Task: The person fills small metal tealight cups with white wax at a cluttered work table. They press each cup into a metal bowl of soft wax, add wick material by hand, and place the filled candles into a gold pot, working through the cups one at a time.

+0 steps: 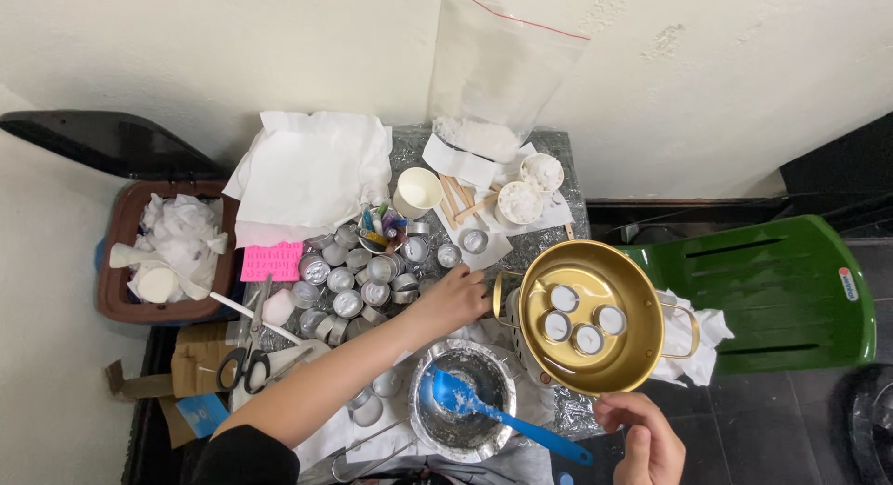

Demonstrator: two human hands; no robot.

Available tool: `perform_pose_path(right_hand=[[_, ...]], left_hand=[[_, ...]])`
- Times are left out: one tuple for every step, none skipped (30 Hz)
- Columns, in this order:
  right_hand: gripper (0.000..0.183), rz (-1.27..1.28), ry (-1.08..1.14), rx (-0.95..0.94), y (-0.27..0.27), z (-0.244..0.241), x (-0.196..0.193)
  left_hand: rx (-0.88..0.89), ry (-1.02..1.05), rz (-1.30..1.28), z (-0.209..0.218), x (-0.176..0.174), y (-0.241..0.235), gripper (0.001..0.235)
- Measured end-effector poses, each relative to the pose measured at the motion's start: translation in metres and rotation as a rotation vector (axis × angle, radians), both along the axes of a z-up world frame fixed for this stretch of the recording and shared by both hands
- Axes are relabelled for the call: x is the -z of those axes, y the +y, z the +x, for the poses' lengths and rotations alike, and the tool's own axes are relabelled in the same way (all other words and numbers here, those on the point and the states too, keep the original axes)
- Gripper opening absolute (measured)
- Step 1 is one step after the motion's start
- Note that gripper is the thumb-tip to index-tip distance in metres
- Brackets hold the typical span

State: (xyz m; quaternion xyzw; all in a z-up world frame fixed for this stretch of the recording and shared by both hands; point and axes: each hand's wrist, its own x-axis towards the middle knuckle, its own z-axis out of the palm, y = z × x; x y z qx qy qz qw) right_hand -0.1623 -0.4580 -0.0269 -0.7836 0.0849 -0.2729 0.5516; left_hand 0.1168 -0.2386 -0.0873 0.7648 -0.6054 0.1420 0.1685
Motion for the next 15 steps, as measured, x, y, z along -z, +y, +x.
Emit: perform_pose_path(right_hand=[[0.053,-0.001,-0.002,0.001,0.001,0.001,0.001],[0.053,-0.001,-0.001,-0.005,0.0,0.002,0.001],[0.053,-0.001,0.001,-0.01,0.0,0.003,0.002],[0.053,-0.002,0.002,-0.01,0.003,0.005,-0.002],[0.053,-0.007,0.012,-0.003,0.005,0.007,-0.005],[0.053,-0.013,0.023,0.006,0.007,0.009,-0.008],[0.053,-0.015,0.024,0.008,0.008,0.012,-0.01],[0.053,-0.027,0.032,0.01,0.008,0.015,-0.013],[0.053,-0.04,0.04,0.012,0.007,0.018,-0.016],[0.053,-0.04,0.04,0.014,0.006,0.019,-0.016],[0.05,-0.043,0.036,0.012,0.004,0.021,-0.017],[0.048,-0.044,0.028,0.009,0.003,0.024,-0.017],[0.048,-0.042,0.025,0.009,0.004,0.028,-0.02],[0.043,-0.074,0.04,0.028,0.005,0.033,-0.024],[0.038,-0.105,0.056,0.046,0.006,0.037,-0.027]], left_hand=[[0.001,-0.002,-0.001,0.002,0.006,-0.002,0.005],[-0.015,-0.018,0.022,0.003,0.012,-0.003,0.003],[-0.031,-0.034,0.046,0.004,0.018,-0.004,0.003],[-0.031,-0.033,0.045,0.006,0.016,-0.005,0.003],[-0.013,0.027,0.072,0.008,0.014,-0.005,0.007],[0.007,0.088,0.097,0.01,0.013,-0.007,0.012],[0.009,0.089,0.096,0.015,0.005,-0.006,0.012],[0.015,0.19,0.09,0.018,-0.002,-0.007,0.014],[0.02,0.292,0.085,0.022,-0.01,-0.007,0.017],[0.022,0.292,0.085,0.033,-0.012,-0.007,0.017],[-0.037,0.333,0.062,0.043,-0.014,-0.008,0.015],[-0.099,0.37,0.039,0.055,-0.017,-0.008,0.013],[-0.099,0.367,0.041,0.068,-0.029,-0.011,0.013],[-0.171,0.399,-0.004,0.08,-0.04,-0.014,0.013],[-0.242,0.431,-0.049,0.092,-0.05,-0.017,0.013]])
